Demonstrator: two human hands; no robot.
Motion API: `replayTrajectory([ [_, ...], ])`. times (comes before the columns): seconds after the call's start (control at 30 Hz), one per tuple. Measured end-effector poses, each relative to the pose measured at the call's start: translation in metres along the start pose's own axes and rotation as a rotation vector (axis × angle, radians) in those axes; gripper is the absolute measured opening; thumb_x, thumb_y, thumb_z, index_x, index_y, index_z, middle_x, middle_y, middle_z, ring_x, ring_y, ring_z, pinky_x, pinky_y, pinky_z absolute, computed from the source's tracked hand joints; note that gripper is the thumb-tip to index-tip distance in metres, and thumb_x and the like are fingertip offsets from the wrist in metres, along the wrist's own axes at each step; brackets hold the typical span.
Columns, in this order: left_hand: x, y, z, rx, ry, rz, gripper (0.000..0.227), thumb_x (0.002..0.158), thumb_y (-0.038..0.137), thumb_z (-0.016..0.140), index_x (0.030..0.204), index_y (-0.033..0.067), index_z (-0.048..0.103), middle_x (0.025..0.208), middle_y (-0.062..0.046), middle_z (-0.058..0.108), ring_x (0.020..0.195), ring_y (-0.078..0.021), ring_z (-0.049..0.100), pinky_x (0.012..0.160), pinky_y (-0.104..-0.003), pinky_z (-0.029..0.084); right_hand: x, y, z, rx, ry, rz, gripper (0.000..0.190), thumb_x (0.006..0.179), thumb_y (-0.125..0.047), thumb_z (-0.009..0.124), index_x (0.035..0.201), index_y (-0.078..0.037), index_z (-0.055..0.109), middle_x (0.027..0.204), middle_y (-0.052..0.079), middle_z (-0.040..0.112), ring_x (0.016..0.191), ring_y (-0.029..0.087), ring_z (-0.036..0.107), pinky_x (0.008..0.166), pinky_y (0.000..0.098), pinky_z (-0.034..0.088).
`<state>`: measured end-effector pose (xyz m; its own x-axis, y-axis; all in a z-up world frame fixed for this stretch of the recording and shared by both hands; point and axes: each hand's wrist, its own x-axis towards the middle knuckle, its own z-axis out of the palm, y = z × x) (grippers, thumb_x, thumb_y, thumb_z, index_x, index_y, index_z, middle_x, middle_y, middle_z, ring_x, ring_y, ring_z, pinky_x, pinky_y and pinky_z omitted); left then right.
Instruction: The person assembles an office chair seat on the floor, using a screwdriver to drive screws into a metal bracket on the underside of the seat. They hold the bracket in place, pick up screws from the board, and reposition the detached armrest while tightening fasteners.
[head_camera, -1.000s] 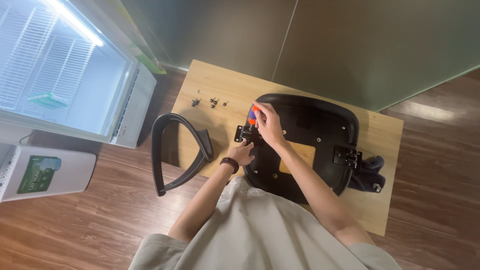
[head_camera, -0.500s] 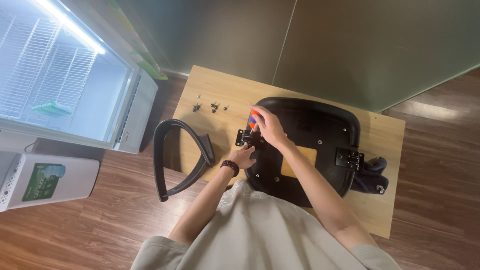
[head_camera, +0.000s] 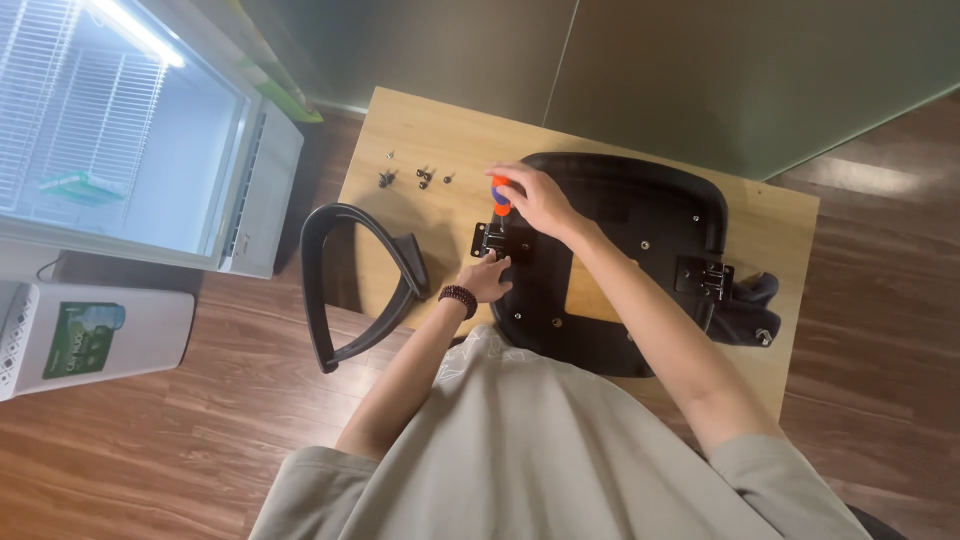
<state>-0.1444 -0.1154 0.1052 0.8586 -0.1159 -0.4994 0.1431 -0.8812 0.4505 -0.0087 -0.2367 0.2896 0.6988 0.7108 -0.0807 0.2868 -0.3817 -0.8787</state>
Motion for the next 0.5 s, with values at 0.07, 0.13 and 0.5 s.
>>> replayTrajectory([
  [0.07, 0.002, -0.003, 0.002, -0.001, 0.0, 0.009, 0.069, 0.092, 0.043, 0.061, 0.154, 0.0229, 0.041, 0.161, -0.016, 0.036, 0.133, -0.0345, 0.055, 0.104, -0.046, 0.05, 0.001, 0.009, 0.005, -0.115, 0.112, -0.193, 0.034, 0.103, -0.017, 0.063, 0.137, -0.013, 0.068, 0.119, 0.012, 0.067, 0.087, 0.02, 0.069, 0.079, 0.0321, 0.056],
  [0.13, 0.004, -0.004, 0.003, -0.004, -0.002, 0.015, 0.07, 0.092, 0.043, 0.061, 0.155, 0.0224, 0.04, 0.16, -0.016, 0.037, 0.134, -0.0343, 0.054, 0.104, -0.046, 0.05, -0.001, 0.003, 0.008, -0.23, 0.215, -0.386, 0.034, 0.105, -0.012, 0.061, 0.139, -0.011, 0.069, 0.13, 0.018, 0.062, 0.093, 0.022, 0.068, 0.08, 0.033, 0.055],
  [0.5, -0.003, 0.002, -0.008, -0.016, -0.041, 0.012, 0.07, 0.092, 0.043, 0.061, 0.156, 0.0228, 0.039, 0.162, -0.019, 0.031, 0.132, -0.0362, 0.055, 0.106, -0.045, 0.049, -0.001, 0.001, 0.004, 0.009, 0.161, -0.23, 0.024, 0.101, -0.012, 0.064, 0.122, -0.003, 0.068, 0.129, 0.009, 0.066, 0.108, 0.019, 0.069, 0.089, 0.0294, 0.058],
])
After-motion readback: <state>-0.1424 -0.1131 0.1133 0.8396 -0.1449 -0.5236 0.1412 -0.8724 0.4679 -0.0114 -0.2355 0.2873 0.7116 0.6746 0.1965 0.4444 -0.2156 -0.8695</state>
